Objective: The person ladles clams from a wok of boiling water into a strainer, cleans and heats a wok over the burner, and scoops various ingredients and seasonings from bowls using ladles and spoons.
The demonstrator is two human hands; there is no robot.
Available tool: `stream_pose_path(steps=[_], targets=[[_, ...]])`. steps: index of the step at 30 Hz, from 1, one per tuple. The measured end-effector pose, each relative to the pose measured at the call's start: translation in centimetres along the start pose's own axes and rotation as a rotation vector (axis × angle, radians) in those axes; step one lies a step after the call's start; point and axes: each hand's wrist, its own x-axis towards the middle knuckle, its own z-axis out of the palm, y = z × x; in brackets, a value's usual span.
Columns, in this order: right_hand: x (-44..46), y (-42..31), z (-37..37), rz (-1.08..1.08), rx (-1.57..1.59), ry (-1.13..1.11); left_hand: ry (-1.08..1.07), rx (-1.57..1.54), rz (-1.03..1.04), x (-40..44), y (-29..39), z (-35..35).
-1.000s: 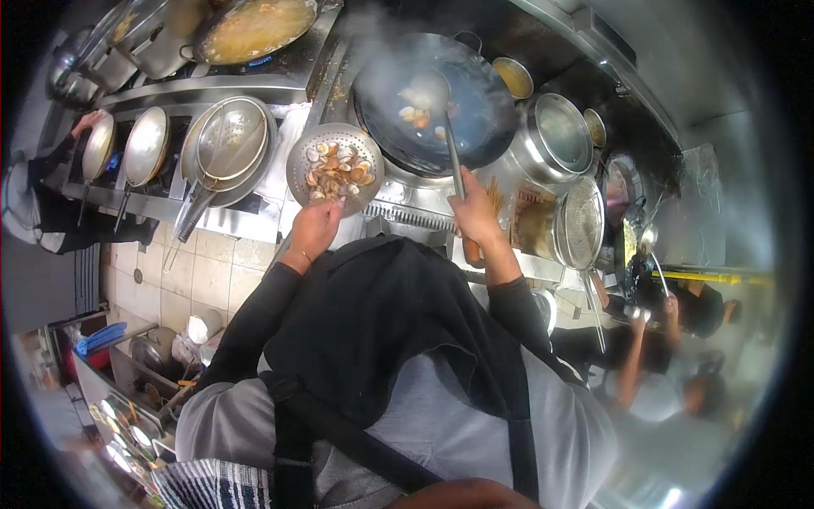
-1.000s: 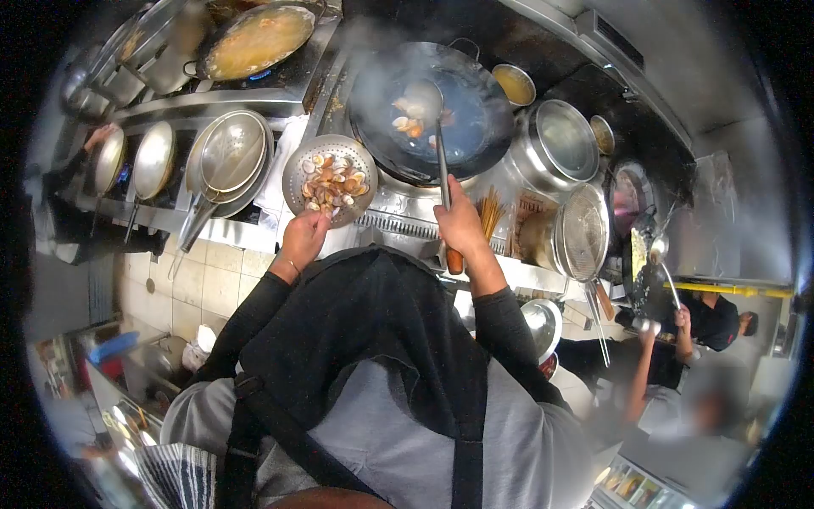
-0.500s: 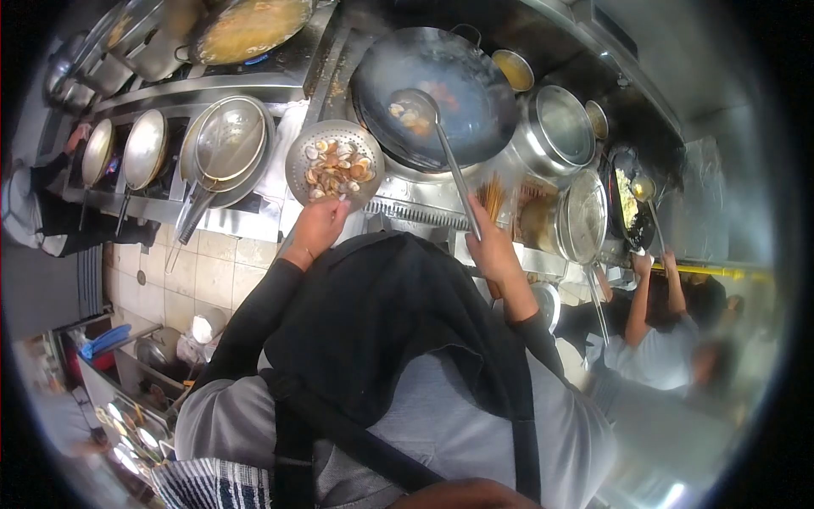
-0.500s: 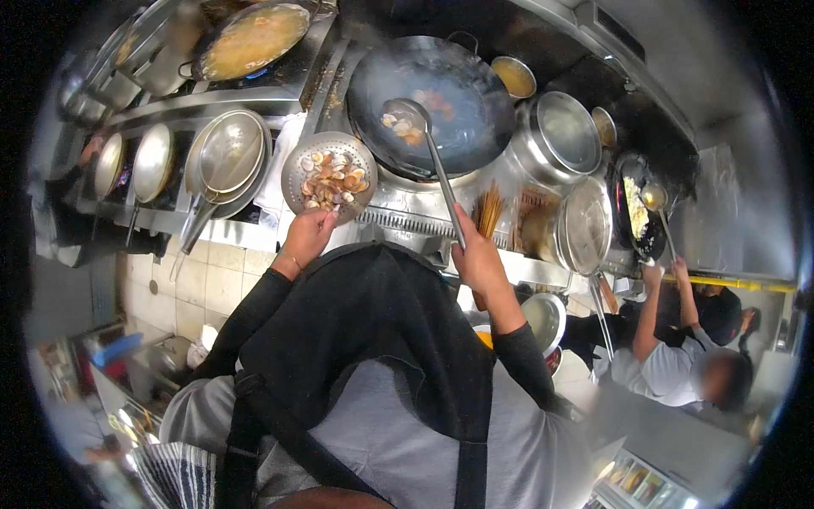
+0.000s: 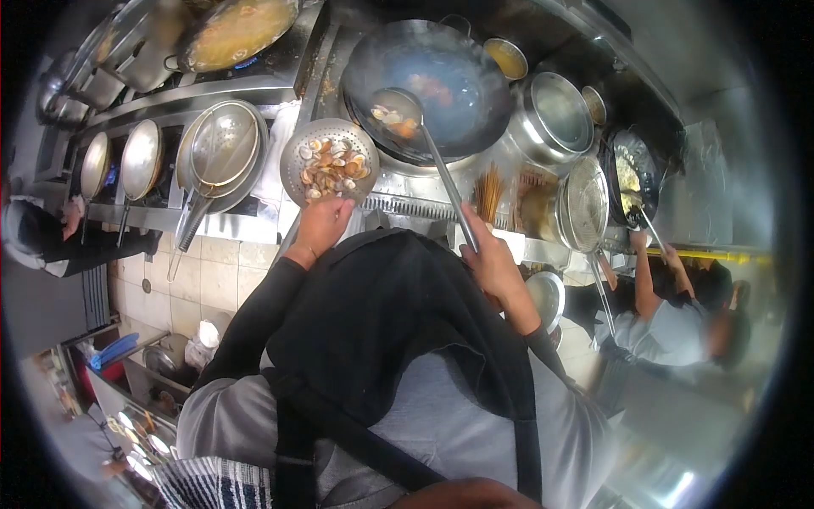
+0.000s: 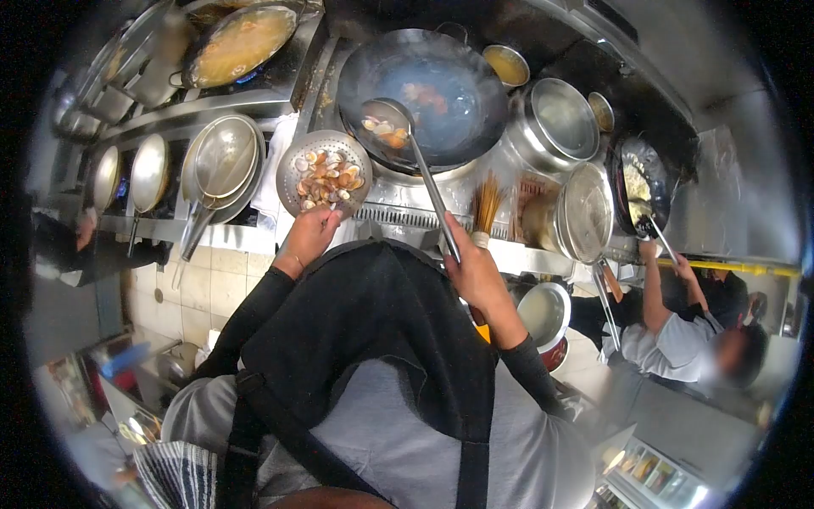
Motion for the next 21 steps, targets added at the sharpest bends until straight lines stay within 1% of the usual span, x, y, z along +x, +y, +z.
stream_pose_path(steps=[3, 7, 10, 13, 15, 17, 19, 21], targets=[[-0.5, -0.7, -0.4, -0.003, 0.002, -0.009, 0.053, -0.033, 0.049, -0.1, 0.2, 0.2], [-0.6, -1.2, -0.7, 0.049, 0.035, -0.050, 0.049, -0.050, 0.035, -0.1, 0.1, 0.4], [-0.5, -1.1, -0.6, 0.033, 0.053, -0.045, 0.065, -0.040, 0.052, -0.1, 0.0, 0.6], [-0.3, -0.8, -0.6, 0.017, 0.075, -0.039, 0.037, -0.015, 0.013, -0.1, 0.4, 0.4], [-0.2, -1.0, -0.6, -0.004, 0.094, -0.031, -0.020, -0.030, -0.030, -0.1, 0.6, 0.3], [-0.2, -1.5, -0.9, -0.028, 0.112, -0.023, -0.017, -0.032, -0.023, -0.1, 0.3, 0.6], [-0.3, -2.8, -1.8, 0.032, 0.133, -0.060, -0.012, -0.033, -0.019, -0.1, 0.2, 0.6], [-0.6, -4.1, -2.8, 0.056, 0.143, -0.089, 0.042, -0.026, 0.017, -0.1, 0.1, 0.2]])
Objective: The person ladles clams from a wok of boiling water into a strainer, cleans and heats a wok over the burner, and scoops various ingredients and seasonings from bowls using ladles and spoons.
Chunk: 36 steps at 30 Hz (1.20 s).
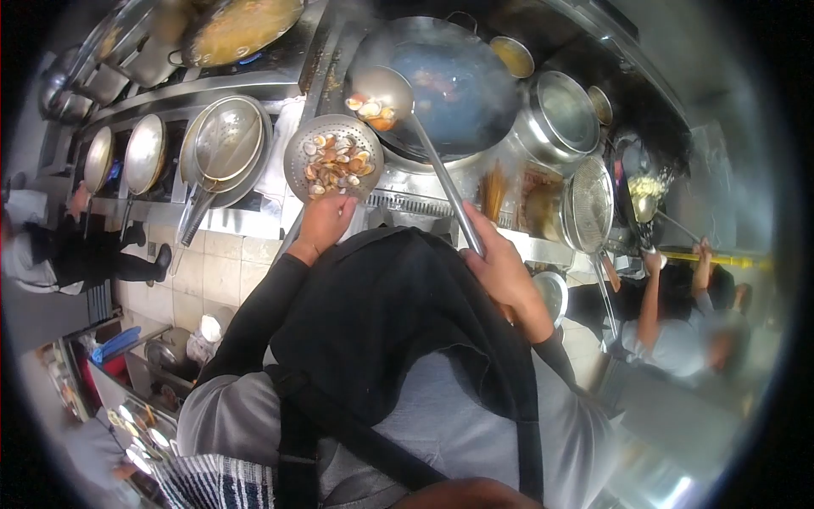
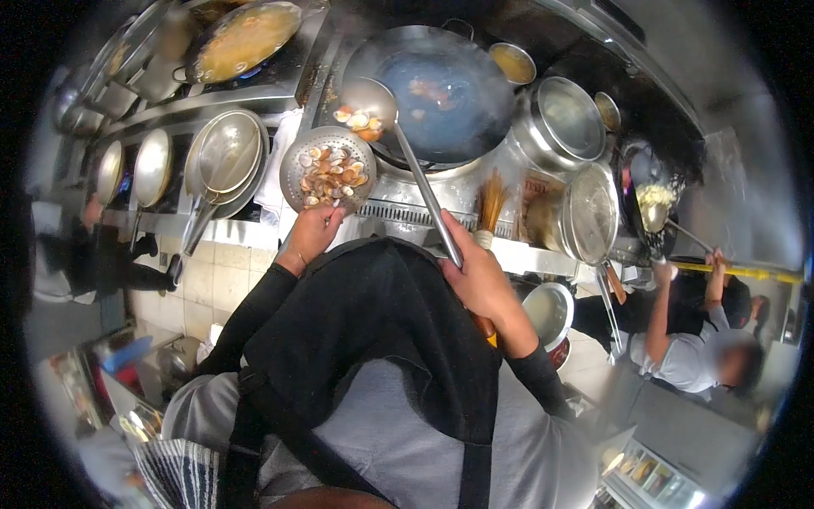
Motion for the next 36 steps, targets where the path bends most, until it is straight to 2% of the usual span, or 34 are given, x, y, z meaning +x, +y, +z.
stream_pose_path(steps=[8, 10, 12, 15, 20, 22, 24, 30, 36], targets=[[0.6, 0.1, 0.2, -0.098, -0.073, -0.004, 0.014, 0.053, -0.065, -0.5, -1.3, -0.6], [1.4, 0.3, -0.1, 0.026, -0.164, 0.085, 0.020, 0.046, -0.071, -0.9, -1.5, -0.7], [2.6, 3.2, -0.2, -0.042, -0.192, 0.167, 0.070, 0.021, -0.065, -1.2, -1.7, -0.6], [4.1, 5.9, -0.9, 0.108, -0.264, 0.209, 0.070, 0.002, -0.075, -1.5, -1.7, -0.9], [5.8, 10.4, -0.4, 0.053, -0.294, 0.233, 0.070, 0.005, -0.077, -1.7, -1.8, -1.0], [6.0, 9.7, -0.3, 0.017, -0.309, 0.251, 0.070, 0.006, -0.079, -1.7, -1.9, -0.9], [5.8, 8.7, -0.6, 0.126, -0.269, 0.172, 0.053, 0.024, -0.084, -1.7, -2.2, -0.8], [4.9, 7.6, -0.4, 0.073, -0.137, 0.126, 0.062, -0.002, -0.056, -1.6, -1.5, -0.7], [3.6, 5.4, -0.1, 0.131, -0.111, 0.062, 0.025, 0.039, -0.080, -1.6, -1.2, -0.4]])
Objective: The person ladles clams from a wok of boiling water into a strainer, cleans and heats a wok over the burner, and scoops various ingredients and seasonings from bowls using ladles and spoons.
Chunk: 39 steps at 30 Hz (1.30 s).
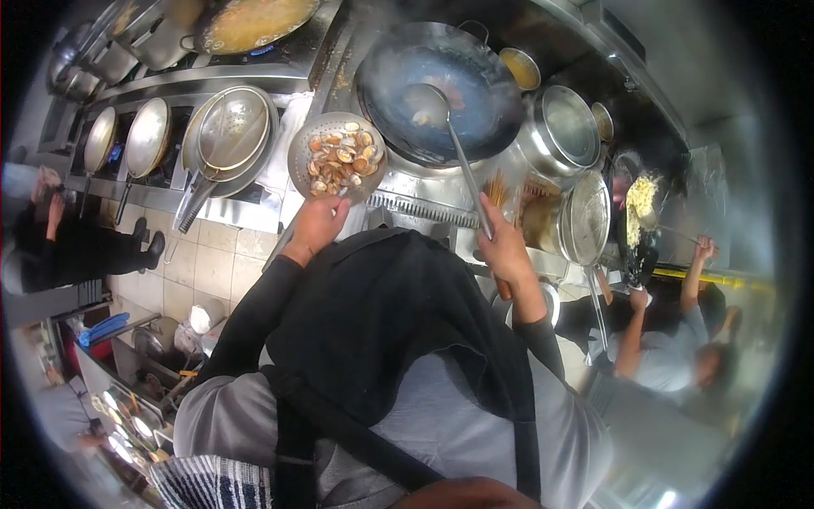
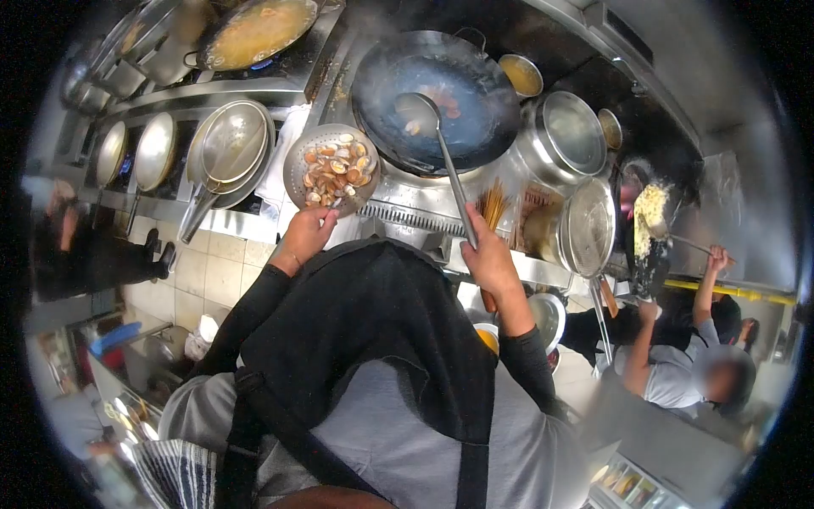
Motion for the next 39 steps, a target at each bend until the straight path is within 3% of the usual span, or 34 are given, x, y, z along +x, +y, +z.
stream_pose_path(steps=[16, 19, 21, 25, 28, 31, 34, 36, 39], targets=[[-2.3, -1.8, 0.5, -0.040, -0.002, -0.035, -0.003, -0.032, 0.050, 0.4, 0.1, 0.5], [-2.0, -0.8, 1.1, -0.213, 0.047, 0.040, 0.010, -0.063, 0.067, 0.4, 0.2, 0.5], [-2.0, -1.4, 0.7, 0.026, 0.304, -0.108, -0.004, -0.065, 0.055, 0.4, 0.3, 0.3], [-2.5, -3.5, -0.6, 0.148, 0.443, -0.198, 0.003, -0.059, 0.054, 0.5, 0.2, 0.3], [-3.3, -4.5, -1.3, 0.209, 0.376, -0.242, 0.012, -0.055, 0.043, 0.4, 0.0, 0.4], [-3.8, -4.5, -1.3, -0.022, 0.312, -0.139, 0.012, -0.018, 0.062, 0.4, 0.0, 0.3], [-2.2, -5.7, -1.8, -0.065, 0.268, -0.107, 0.022, -0.029, 0.048, 0.4, -0.3, 0.4], [0.9, -4.9, -1.3, -0.056, -0.001, 0.043, 0.001, -0.021, 0.043, 0.5, -0.1, 0.3], [7.8, -1.0, -0.1, -0.085, -0.091, 0.148, 0.011, -0.020, 0.057, 0.5, 0.3, -0.2]])
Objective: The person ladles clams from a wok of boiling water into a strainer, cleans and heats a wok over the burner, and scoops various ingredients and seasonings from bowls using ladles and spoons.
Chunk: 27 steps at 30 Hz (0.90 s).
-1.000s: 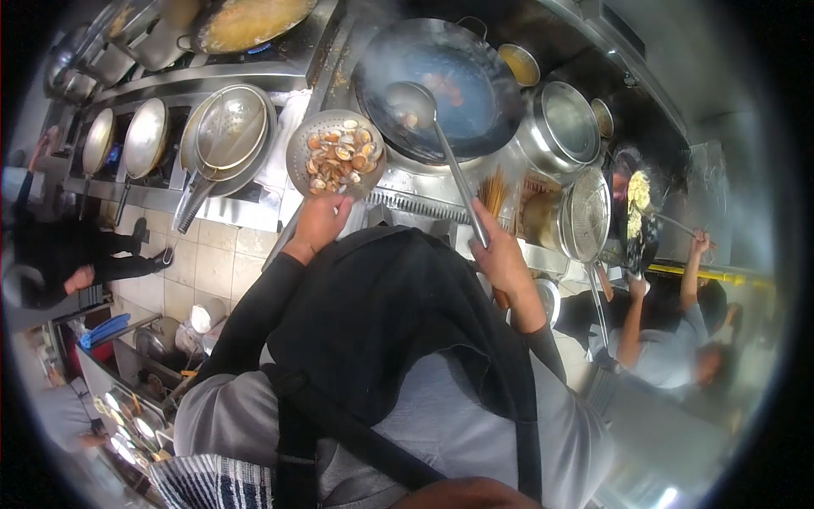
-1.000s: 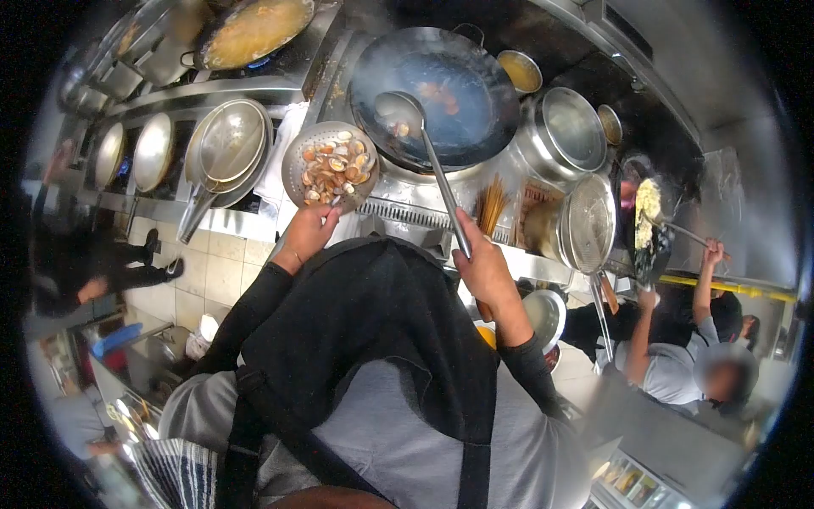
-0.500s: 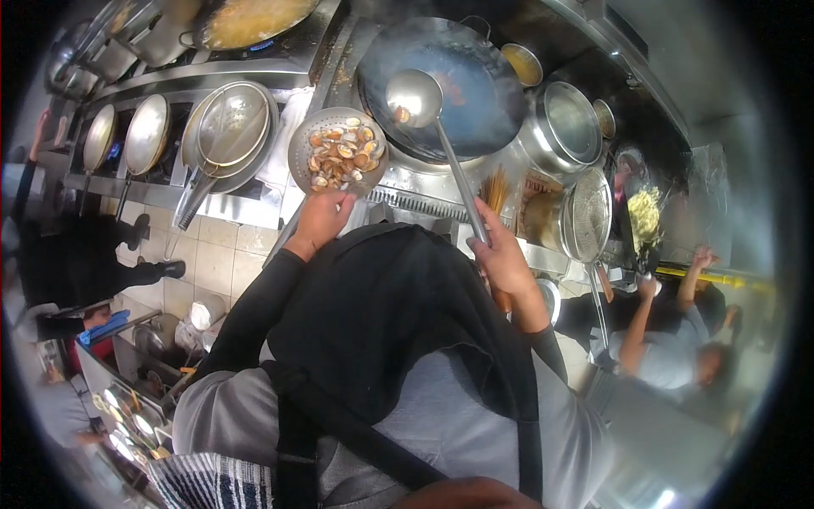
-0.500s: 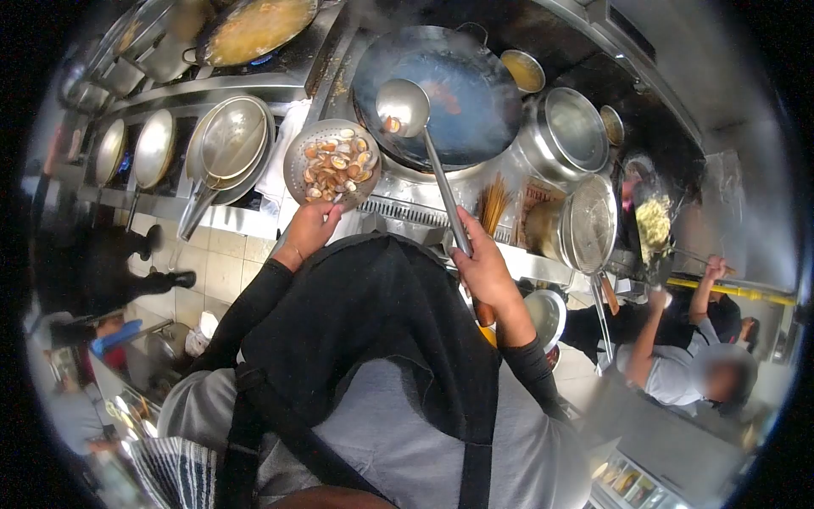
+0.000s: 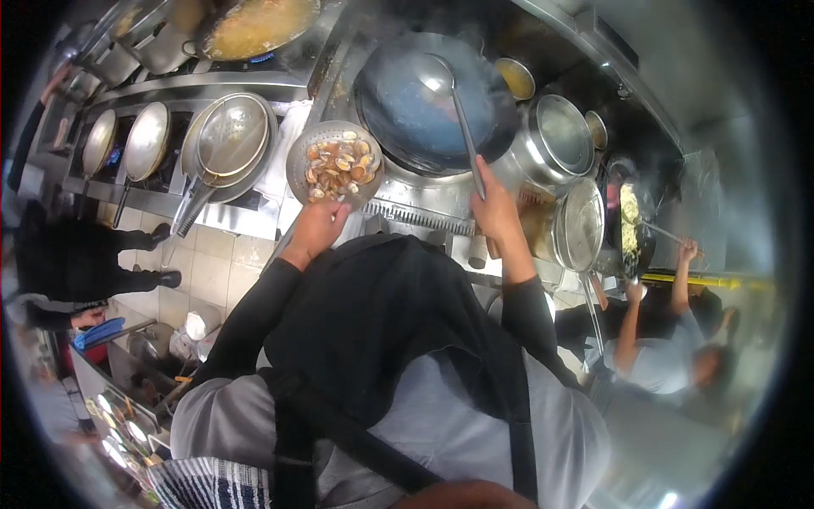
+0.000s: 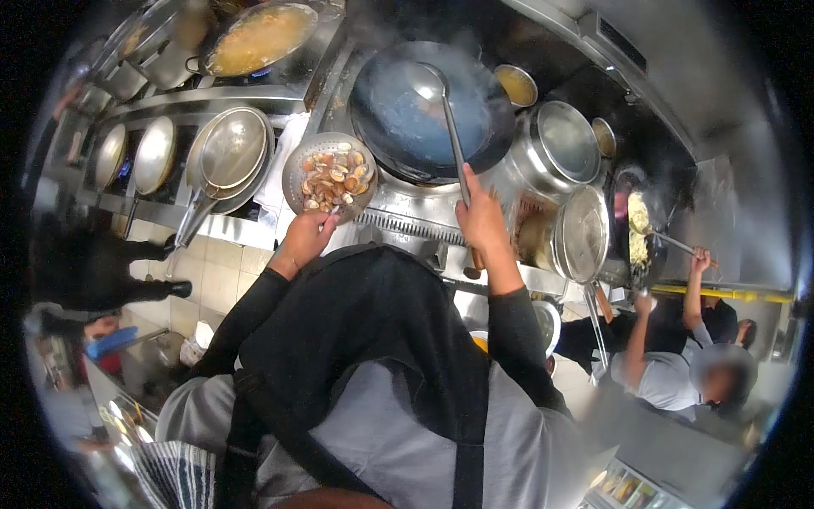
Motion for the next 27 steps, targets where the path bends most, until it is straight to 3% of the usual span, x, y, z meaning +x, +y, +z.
stream_pose_path(steps=[2, 9, 11, 18, 20, 27], targets=[[2.1, 2.3, 1.0, -0.101, 0.004, 0.086, 0.009, 0.001, 0.009, -0.2, -0.1, -0.1], [4.5, 2.5, 1.2, -0.039, -0.071, 0.015, 0.002, -0.001, 0.008, -0.3, 0.0, -0.3], [5.0, 4.4, 2.0, -0.120, -0.026, 0.041, 0.015, -0.004, -0.013, -0.5, 0.1, -0.5], [2.0, 7.1, 1.9, -0.246, 0.120, 0.054, 0.019, -0.004, -0.012, -0.8, -0.6, -0.5], [0.3, 5.6, 0.7, -0.099, 0.177, -0.035, 0.016, -0.002, -0.021, -0.8, -0.5, -0.5], [-3.8, 5.9, 1.3, 0.055, 0.269, -0.126, -0.017, 0.002, 0.008, -0.4, -0.5, -0.1]])
